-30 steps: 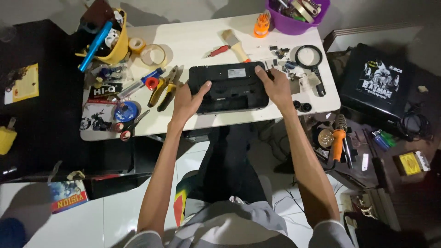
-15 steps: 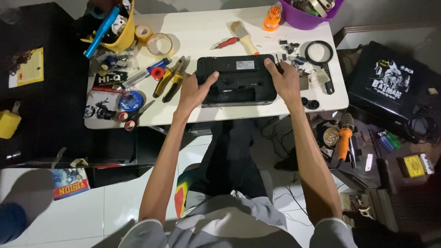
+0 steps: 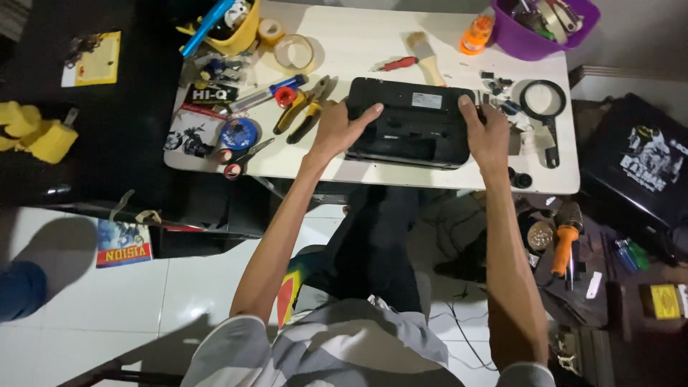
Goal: Disassembling an electronic game console for repair or inspection using a screwdriver and manual prying.
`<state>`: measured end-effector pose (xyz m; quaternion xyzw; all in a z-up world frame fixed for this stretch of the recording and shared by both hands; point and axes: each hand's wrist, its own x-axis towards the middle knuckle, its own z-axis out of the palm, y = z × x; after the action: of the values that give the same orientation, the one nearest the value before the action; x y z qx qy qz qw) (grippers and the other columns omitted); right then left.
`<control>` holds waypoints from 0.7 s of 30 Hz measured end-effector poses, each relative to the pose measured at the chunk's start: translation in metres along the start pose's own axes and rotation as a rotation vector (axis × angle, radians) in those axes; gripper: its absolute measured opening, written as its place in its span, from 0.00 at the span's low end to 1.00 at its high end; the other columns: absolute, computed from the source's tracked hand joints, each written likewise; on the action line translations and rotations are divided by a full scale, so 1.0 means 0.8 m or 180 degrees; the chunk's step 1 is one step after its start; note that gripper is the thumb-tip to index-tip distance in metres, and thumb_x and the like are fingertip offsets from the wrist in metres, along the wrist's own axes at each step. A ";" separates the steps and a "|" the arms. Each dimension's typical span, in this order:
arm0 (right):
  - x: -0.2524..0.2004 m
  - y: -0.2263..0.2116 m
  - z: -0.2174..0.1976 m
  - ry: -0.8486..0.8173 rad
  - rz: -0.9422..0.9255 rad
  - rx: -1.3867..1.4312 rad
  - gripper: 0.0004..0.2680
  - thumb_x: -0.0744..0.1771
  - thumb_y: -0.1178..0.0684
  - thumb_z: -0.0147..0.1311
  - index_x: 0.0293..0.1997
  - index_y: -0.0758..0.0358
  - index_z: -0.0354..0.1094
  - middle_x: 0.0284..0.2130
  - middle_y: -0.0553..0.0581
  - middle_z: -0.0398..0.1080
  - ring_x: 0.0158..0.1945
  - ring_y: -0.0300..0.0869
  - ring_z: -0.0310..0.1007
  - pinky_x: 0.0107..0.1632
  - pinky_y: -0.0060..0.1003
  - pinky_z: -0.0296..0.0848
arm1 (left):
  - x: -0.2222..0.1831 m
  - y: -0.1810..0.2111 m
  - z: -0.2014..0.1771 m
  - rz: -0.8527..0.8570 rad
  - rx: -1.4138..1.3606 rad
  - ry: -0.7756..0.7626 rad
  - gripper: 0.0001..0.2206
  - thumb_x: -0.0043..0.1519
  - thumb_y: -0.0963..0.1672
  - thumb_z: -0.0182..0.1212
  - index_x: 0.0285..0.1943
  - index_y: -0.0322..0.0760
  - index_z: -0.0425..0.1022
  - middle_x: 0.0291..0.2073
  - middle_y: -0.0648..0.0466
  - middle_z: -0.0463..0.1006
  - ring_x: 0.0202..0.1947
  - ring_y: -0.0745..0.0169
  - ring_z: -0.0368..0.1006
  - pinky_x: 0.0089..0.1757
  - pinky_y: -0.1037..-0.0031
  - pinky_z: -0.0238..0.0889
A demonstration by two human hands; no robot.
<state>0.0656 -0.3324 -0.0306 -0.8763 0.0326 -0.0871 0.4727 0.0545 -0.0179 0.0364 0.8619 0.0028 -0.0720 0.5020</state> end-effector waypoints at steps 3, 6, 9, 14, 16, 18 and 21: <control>0.003 0.001 0.000 0.0069 0.0066 -0.0063 0.22 0.77 0.33 0.53 0.34 0.63 0.65 0.24 0.54 0.59 0.29 0.41 0.61 0.34 0.39 0.59 | 0.003 -0.009 0.008 0.0060 -0.0084 0.0111 0.42 0.54 0.65 0.60 0.59 0.25 0.75 0.51 0.25 0.75 0.58 0.24 0.71 0.54 0.49 0.69; 0.005 0.015 0.003 0.0054 0.0022 0.0012 0.21 0.77 0.34 0.54 0.36 0.63 0.66 0.26 0.56 0.61 0.33 0.41 0.64 0.36 0.39 0.60 | 0.007 -0.017 0.008 0.0030 -0.0176 0.0163 0.43 0.53 0.66 0.62 0.59 0.25 0.75 0.51 0.25 0.74 0.57 0.25 0.72 0.54 0.49 0.70; 0.009 0.026 0.000 0.0018 -0.0003 -0.0183 0.21 0.77 0.34 0.54 0.43 0.69 0.68 0.32 0.63 0.65 0.41 0.48 0.68 0.42 0.46 0.64 | 0.000 -0.002 0.002 0.0103 -0.0175 0.0190 0.42 0.53 0.65 0.62 0.59 0.26 0.75 0.50 0.26 0.74 0.57 0.25 0.72 0.52 0.50 0.71; 0.005 0.007 -0.002 0.0013 0.0035 -0.0163 0.20 0.78 0.35 0.51 0.43 0.66 0.67 0.30 0.59 0.61 0.36 0.45 0.64 0.40 0.44 0.62 | -0.007 -0.006 -0.006 0.0096 -0.0311 0.0065 0.50 0.54 0.67 0.58 0.67 0.17 0.65 0.57 0.21 0.67 0.62 0.21 0.67 0.55 0.46 0.68; 0.005 0.009 -0.001 0.0016 0.0011 -0.0155 0.19 0.78 0.36 0.51 0.40 0.63 0.66 0.27 0.56 0.58 0.32 0.42 0.61 0.37 0.42 0.61 | -0.010 -0.008 -0.007 0.0120 -0.0382 0.0023 0.50 0.56 0.66 0.58 0.67 0.14 0.63 0.58 0.19 0.65 0.62 0.19 0.66 0.55 0.43 0.67; 0.005 0.012 0.000 0.0071 0.0028 -0.0167 0.19 0.78 0.37 0.52 0.38 0.61 0.66 0.27 0.53 0.58 0.33 0.41 0.61 0.37 0.40 0.59 | -0.012 -0.007 -0.003 0.0114 -0.0429 -0.0040 0.51 0.56 0.66 0.57 0.69 0.14 0.61 0.59 0.19 0.64 0.63 0.19 0.64 0.55 0.42 0.67; 0.005 0.008 0.000 0.0049 0.0030 -0.0188 0.19 0.78 0.36 0.51 0.40 0.61 0.66 0.27 0.54 0.59 0.32 0.42 0.61 0.37 0.41 0.61 | 0.002 -0.022 0.005 0.0133 -0.0290 -0.0013 0.51 0.55 0.67 0.57 0.69 0.17 0.63 0.58 0.21 0.66 0.62 0.19 0.65 0.54 0.42 0.68</control>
<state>0.0699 -0.3366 -0.0359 -0.8890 0.0430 -0.0906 0.4467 0.0540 -0.0125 0.0191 0.8378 -0.0129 -0.0630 0.5421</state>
